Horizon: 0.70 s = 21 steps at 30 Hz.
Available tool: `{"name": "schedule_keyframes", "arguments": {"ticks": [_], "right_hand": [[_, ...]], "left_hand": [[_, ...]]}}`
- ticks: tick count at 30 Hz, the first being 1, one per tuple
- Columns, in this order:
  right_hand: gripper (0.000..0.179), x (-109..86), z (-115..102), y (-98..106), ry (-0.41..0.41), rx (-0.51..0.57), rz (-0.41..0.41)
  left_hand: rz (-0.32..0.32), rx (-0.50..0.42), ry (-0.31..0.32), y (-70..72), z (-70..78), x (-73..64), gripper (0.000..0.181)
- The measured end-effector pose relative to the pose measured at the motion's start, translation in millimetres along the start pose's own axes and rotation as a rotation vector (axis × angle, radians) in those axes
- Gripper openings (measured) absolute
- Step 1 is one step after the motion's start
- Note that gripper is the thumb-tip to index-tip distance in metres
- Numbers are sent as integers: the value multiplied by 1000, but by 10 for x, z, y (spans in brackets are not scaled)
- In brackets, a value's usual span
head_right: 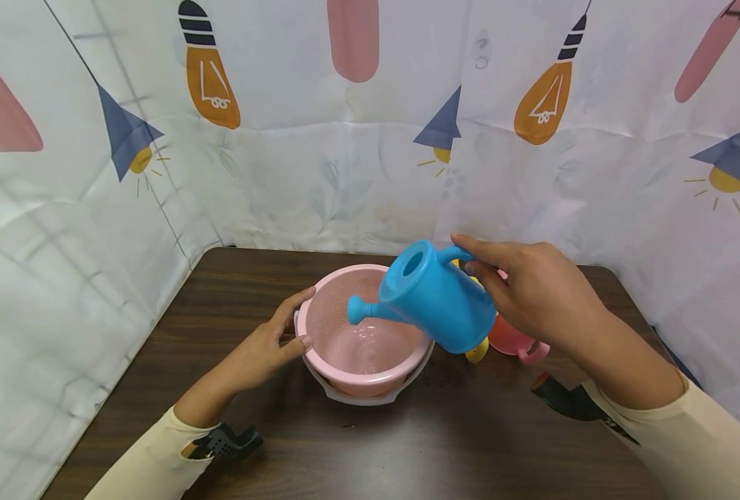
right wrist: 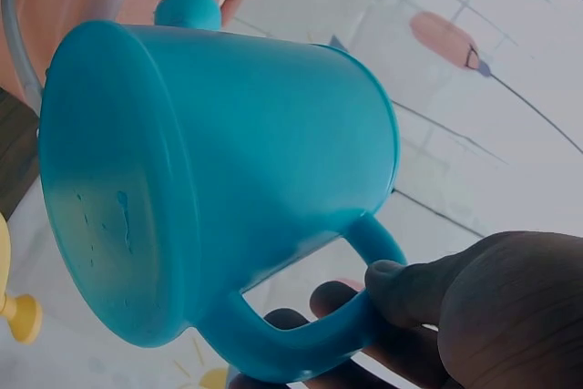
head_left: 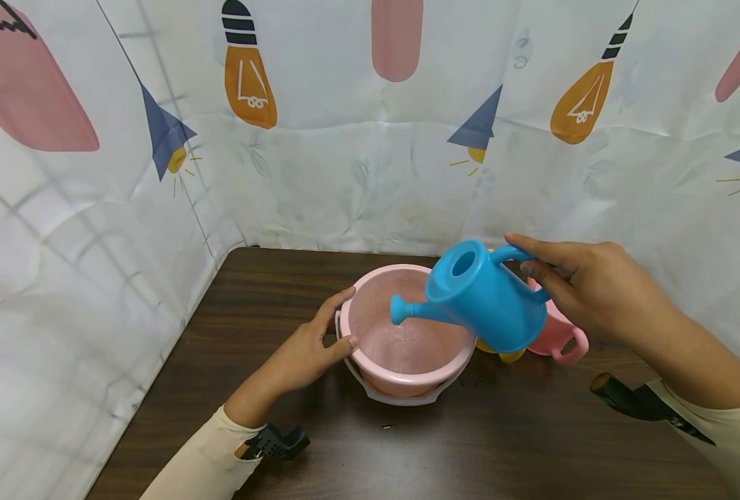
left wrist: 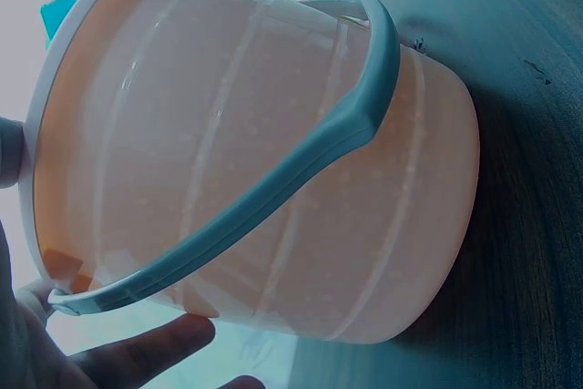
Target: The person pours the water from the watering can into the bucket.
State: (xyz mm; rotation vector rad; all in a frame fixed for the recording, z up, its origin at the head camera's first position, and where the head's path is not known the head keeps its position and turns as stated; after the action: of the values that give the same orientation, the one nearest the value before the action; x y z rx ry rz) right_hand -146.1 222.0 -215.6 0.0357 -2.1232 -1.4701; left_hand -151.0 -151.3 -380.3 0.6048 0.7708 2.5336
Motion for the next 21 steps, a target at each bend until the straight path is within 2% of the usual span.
{"name": "schedule_keyframes", "arguments": {"ticks": [14, 21], "right_hand": [[56, -24, 1, 5, -3, 40, 33], [57, -28, -13, 8, 3, 19, 30]], "left_hand": [[2, 1, -3, 0, -4, -3, 76], [2, -1, -6, 6, -3, -5, 76]]}}
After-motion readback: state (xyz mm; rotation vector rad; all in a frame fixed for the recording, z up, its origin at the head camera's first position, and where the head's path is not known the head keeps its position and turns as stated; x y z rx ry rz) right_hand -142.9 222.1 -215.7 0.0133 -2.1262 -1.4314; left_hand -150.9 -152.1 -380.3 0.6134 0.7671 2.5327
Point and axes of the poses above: each hand's wrist, its own x-axis towards the middle knuckle, its own y-axis out of the back of the hand, z = x × y, the point moved 2 cm from there along x, towards the middle knuckle, and after that the axes turned 13 degrees about -y, right-handed, at the moved point
